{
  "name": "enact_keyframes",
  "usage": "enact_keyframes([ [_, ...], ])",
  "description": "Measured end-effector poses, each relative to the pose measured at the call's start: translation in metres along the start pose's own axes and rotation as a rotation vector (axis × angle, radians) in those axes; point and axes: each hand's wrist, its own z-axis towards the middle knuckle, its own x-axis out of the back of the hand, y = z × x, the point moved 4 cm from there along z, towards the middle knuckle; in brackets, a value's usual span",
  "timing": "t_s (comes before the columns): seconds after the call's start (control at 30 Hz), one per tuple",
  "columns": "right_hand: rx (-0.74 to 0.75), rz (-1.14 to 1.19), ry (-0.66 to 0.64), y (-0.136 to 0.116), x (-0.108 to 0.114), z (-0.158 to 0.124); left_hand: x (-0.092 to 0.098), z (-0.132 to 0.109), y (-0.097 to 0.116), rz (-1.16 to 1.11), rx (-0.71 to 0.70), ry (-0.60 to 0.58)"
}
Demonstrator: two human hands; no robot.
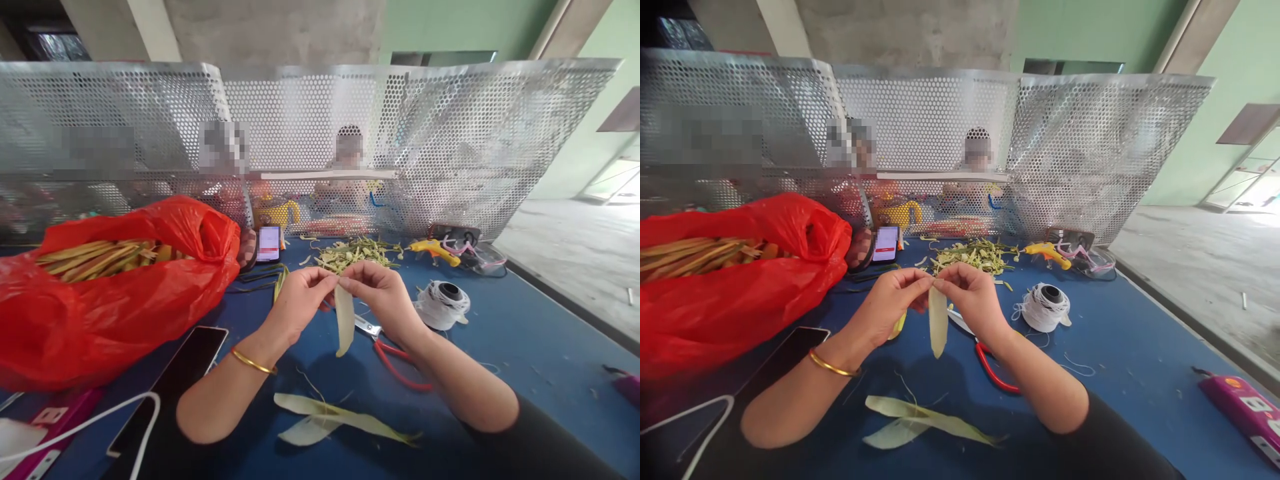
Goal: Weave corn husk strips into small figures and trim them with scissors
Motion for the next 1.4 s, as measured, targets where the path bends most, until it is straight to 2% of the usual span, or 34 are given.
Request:
enact_keyframes([
  [0.57, -0.006, -0.004, 0.055, -0.0025, 0.002, -0.0028, -0.0007, -0.003, 0.0052, 0.114, -0.138, -0.021],
  [0.93, -0.065, 0.038, -0.016, -0.0023, -0.0012, -0.0028, -0.0006, -0.0018, 0.0046, 0.123, -0.119, 0.006],
  [1.17, 0.057, -0.045, 0.027, -0.0054, -0.0006, -0.004, -0.0013, 0.0008, -0.0003, 0.045, -0.033, 0.019],
  [1.4, -0.133, 0.074, 0.01, 0.0016, -0.0041, -0.0041, 0.0013, 0.0007, 0.0013, 0.014, -0.054, 0.03],
])
